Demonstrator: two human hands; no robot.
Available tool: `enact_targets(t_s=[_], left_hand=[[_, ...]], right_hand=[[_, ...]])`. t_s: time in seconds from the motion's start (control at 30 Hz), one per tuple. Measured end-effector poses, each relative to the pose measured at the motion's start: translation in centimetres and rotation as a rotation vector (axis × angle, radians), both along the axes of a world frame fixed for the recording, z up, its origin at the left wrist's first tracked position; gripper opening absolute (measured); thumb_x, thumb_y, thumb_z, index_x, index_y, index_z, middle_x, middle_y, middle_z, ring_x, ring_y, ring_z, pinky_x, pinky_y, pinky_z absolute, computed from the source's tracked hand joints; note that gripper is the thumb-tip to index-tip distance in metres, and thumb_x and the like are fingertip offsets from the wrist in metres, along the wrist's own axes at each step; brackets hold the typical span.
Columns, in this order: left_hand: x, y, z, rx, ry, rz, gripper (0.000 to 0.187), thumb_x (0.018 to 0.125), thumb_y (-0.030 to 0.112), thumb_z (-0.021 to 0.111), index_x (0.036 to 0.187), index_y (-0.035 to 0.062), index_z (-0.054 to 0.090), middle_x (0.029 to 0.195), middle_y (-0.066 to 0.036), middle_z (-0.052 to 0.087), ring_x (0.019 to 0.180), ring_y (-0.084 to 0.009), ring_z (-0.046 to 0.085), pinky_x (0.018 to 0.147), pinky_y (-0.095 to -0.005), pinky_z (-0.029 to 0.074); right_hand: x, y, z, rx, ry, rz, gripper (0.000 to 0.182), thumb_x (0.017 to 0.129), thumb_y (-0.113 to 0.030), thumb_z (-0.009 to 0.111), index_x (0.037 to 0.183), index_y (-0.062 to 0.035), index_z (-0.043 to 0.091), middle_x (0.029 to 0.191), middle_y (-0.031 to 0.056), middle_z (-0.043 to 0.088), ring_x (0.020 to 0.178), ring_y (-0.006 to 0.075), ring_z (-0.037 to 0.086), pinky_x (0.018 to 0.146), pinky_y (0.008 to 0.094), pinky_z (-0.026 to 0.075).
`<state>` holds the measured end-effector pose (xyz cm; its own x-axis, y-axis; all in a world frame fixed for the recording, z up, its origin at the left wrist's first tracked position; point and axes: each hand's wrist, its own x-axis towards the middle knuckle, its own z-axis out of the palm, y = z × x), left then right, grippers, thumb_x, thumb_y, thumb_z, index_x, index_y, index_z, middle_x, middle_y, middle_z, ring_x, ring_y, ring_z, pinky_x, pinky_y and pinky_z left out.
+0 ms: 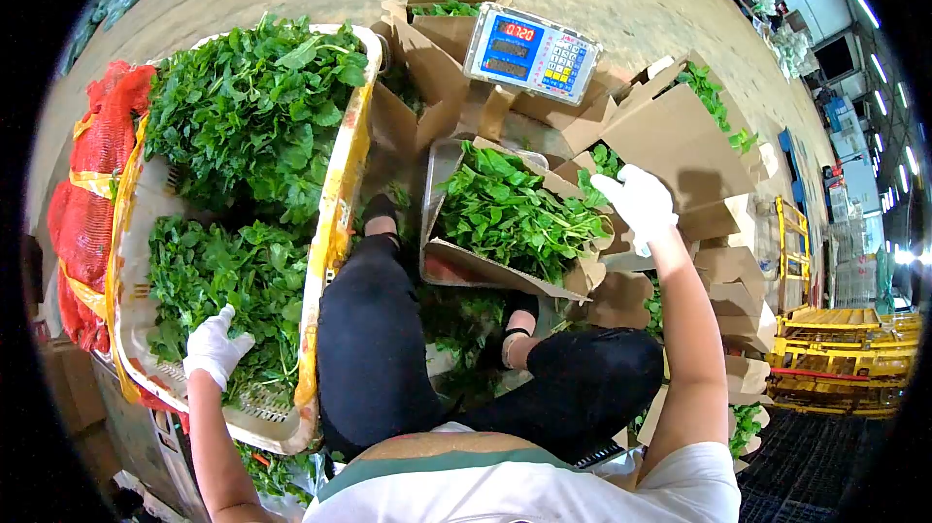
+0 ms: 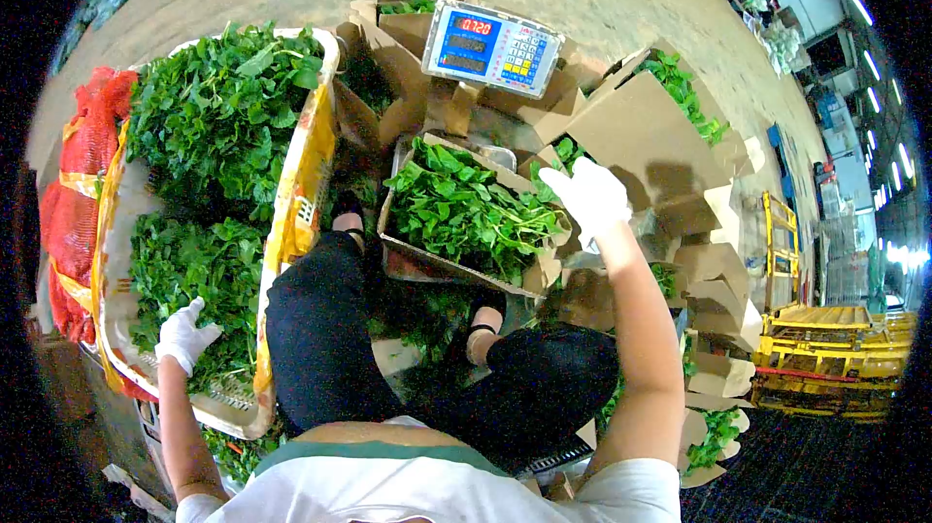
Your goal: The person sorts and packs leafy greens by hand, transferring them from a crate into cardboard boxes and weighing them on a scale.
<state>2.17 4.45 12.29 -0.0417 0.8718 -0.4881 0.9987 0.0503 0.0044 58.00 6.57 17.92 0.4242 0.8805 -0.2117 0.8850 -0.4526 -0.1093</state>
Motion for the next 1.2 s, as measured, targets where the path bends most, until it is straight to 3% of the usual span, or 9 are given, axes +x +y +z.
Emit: enact_targets(t_s=[0.1, 0.23, 0.4, 0.5, 0.57, 0.73, 0.97, 1.1, 1.2], left_hand=[[-0.1, -0.2, 0.0, 0.041, -0.006, -0.02, 0.062, 0.066, 0.033, 0.067, 0.117, 0.0036, 0.048, 0.102, -0.018, 0.057, 0.092, -0.0294, 0.056, 0.081, -0.0343, 0.044], [-0.2, -0.9, 0.6, -0.02, 0.011, 0.015, 0.063, 0.066, 0.034, 0.066, 0.118, 0.004, 0.047, 0.105, -0.018, 0.057, 0.095, -0.0289, 0.055, 0.082, -0.0338, 0.043], [0.0, -0.9, 0.5, -0.05, 0.022, 0.007, 0.062, 0.068, 0.035, 0.065, 0.118, 0.0038, 0.047, 0.108, -0.018, 0.055, 0.097, -0.0296, 0.054, 0.083, -0.0346, 0.043], [0.1, -0.9, 0.1, -0.022, 0.009, -0.035, 0.061, 0.068, 0.034, 0.064, 0.118, 0.003, 0.047, 0.108, -0.018, 0.055, 0.097, -0.0297, 0.054, 0.084, -0.0346, 0.042], [0.5, -0.8, 0.5, -0.035, 0.007, -0.02, 0.06, 0.069, 0.033, 0.064, 0.117, 0.0025, 0.047, 0.108, -0.018, 0.055, 0.097, -0.03, 0.054, 0.084, -0.0347, 0.042], [0.5, -0.7, -0.1, -0.017, 0.018, -0.052, 0.06, 0.068, 0.034, 0.064, 0.118, 0.0047, 0.047, 0.107, -0.018, 0.056, 0.095, -0.0301, 0.055, 0.083, -0.0355, 0.043], [0.0, -1.8, 0.5, 0.04, -0.006, -0.028, 0.056, 0.067, 0.033, 0.066, 0.113, 0.0044, 0.052, 0.099, -0.018, 0.059, 0.09, -0.0303, 0.057, 0.079, -0.0356, 0.045], [0.5, -0.8, 1.8, 0.274, -0.091, 0.114, 0.039, 0.069, 0.024, 0.065, 0.102, 0.0029, 0.059, 0.085, -0.017, 0.062, 0.075, -0.0275, 0.06, 0.071, -0.0328, 0.047], [0.5, 0.3, 1.2, 0.724, -0.299, -0.075, 0.024, 0.075, 0.012, 0.059, 0.097, 0.0036, 0.061, 0.081, -0.014, 0.062, 0.068, -0.0251, 0.06, 0.064, -0.0301, 0.047]], right_hand=[[1.5, -0.2, -5.4, 0.056, 0.378, -0.197, 0.071, 0.067, -0.046, 0.064, 0.112, 0.0061, 0.046, 0.117, 0.0225, 0.048, 0.107, 0.0313, 0.048, 0.09, 0.0352, 0.038], [4.2, -0.4, -10.6, 0.429, 0.541, 0.094, 0.03, 0.069, -0.019, 0.063, 0.092, -0.0015, 0.058, 0.084, 0.0125, 0.062, 0.074, 0.0238, 0.058, 0.068, 0.0299, 0.045], [5.0, -0.9, -5.8, 0.665, 0.291, 0.013, 0.029, 0.074, -0.005, 0.05, 0.102, -0.0043, 0.058, 0.082, 0.0138, 0.062, 0.067, 0.0212, 0.057, 0.063, 0.0286, 0.046], [2.9, -0.9, 1.0, 0.932, 0.847, 0.055, 0.043, 0.072, 0.011, 0.045, 0.108, -0.0089, 0.057, 0.086, 0.0098, 0.062, 0.066, 0.0115, 0.057, 0.059, 0.0218, 0.046], [1.9, -0.9, 4.7, 0.892, 0.095, 0.323, 0.029, 0.078, -0.001, 0.051, 0.106, -0.008, 0.058, 0.091, 0.0047, 0.062, 0.066, 0.0111, 0.057, 0.055, 0.0221, 0.046], [-3.7, -0.2, 5.6, 0.51, -0.365, 0.672, 0.036, 0.07, -0.016, 0.059, 0.105, -0.0118, 0.057, 0.095, 0.0102, 0.061, 0.083, 0.0256, 0.06, 0.071, 0.0358, 0.048], [-6.4, 1.2, 1.8, 0.28, 0.574, 0.296, 0.08, 0.066, -0.034, 0.069, 0.127, -0.0001, 0.03, 0.104, 0.0224, 0.055, 0.095, 0.0316, 0.055, 0.082, 0.0321, 0.044], [-8.1, 0.7, 2.1, -0.379, 0.131, 0.295, 0.094, 0.061, -0.034, 0.073, 0.128, 0.0069, 0.02, 0.11, 0.0292, 0.047, 0.099, 0.0331, 0.052, 0.083, 0.0344, 0.044], [-7.6, -0.6, -5.0, -0.208, -0.231, 0.563, 0.105, 0.056, -0.034, 0.075, 0.128, 0.01, 0.013, 0.114, 0.0299, 0.041, 0.102, 0.0358, 0.048, 0.089, 0.0374, 0.039]])
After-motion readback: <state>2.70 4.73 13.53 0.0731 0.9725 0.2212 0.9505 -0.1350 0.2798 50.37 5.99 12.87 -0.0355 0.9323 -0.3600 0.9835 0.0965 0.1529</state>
